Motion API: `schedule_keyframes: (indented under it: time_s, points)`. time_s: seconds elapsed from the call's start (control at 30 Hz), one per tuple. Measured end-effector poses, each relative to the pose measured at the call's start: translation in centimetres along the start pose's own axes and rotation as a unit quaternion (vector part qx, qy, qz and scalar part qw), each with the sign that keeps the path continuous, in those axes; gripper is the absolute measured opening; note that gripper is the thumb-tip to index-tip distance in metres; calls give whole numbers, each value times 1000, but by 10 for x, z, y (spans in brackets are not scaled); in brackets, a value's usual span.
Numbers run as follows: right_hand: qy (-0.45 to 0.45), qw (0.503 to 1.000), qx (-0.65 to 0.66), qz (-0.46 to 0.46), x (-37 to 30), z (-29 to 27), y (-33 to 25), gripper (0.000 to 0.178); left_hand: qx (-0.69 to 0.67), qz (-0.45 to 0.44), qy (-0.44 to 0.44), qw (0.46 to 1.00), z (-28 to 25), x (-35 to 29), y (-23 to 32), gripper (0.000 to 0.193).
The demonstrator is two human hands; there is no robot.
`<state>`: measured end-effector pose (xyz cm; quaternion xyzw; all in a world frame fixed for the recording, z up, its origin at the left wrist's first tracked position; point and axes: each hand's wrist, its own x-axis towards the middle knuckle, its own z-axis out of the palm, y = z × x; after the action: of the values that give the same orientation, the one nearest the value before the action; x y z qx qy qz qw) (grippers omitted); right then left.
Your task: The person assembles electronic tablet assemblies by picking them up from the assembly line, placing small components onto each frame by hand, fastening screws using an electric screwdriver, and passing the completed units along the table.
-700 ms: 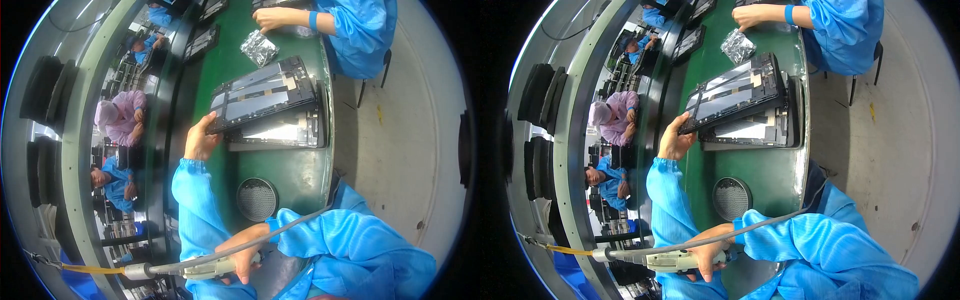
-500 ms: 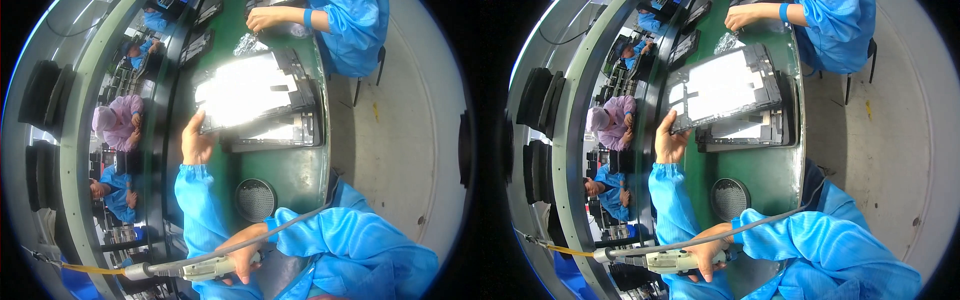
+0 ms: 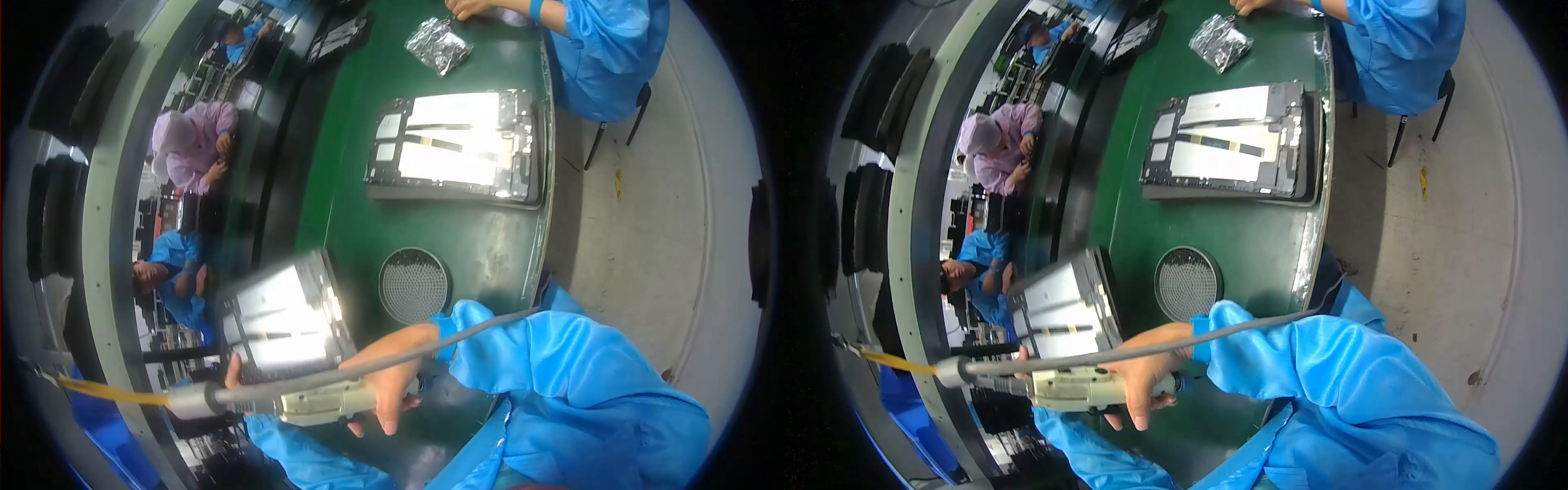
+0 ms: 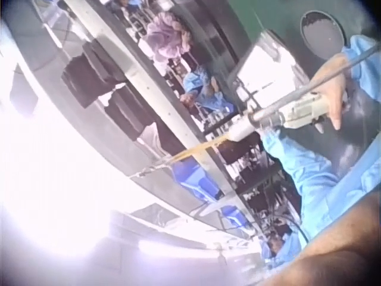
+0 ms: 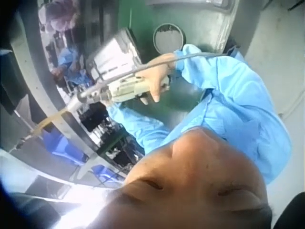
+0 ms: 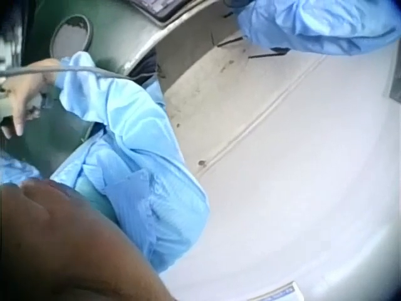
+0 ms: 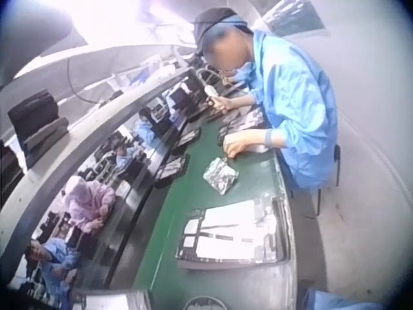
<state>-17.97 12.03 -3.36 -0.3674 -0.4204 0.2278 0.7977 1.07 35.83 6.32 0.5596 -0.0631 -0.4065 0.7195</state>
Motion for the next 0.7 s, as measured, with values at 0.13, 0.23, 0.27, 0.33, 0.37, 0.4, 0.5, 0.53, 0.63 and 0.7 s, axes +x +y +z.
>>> schedule_keyframes:
  time_s: [0.13, 0.23, 0.27, 0.33, 0.37, 0.4, 0.5, 0.53, 0.63, 0.7]
  points:
    - [89, 995, 0, -40, -2, 10, -9, 50, 115, 134, 133, 975, -107, -67, -48, 32]
    - [159, 984, -83, 14, -2, 7, -12, 43, 195, 105, 160, 962, -102, -92, -97, 39]
    - [187, 978, -92, 23, -2, 7, -17, 44, 130, 46, 116, 984, -79, -88, -103, 42]
    - [211, 959, -189, -24, -3, -3, -20, 51, 109, 52, 99, 988, -94, -83, -132, 43]
    - [271, 946, -167, -56, -3, -2, -20, 56, 100, 61, 110, 987, -85, -79, -141, 42]
    - [327, 932, -125, -89, -5, 2, -23, 61, 91, 67, 115, 987, -72, -71, -147, 40]
    - [432, 857, -264, -100, -17, -10, -27, 40, 56, 75, 186, 978, -63, -57, -158, 31]
    - [455, 831, -302, -109, -18, -18, -24, 36, 70, 67, 211, 973, -68, -53, -159, 31]
    - [496, 801, -315, -117, -16, -31, -12, 31, 131, 101, 294, 941, -65, -36, -159, 35]
    - [512, 786, -311, -152, -14, -37, -5, 29, 157, 98, 320, 929, -66, -24, -156, 36]
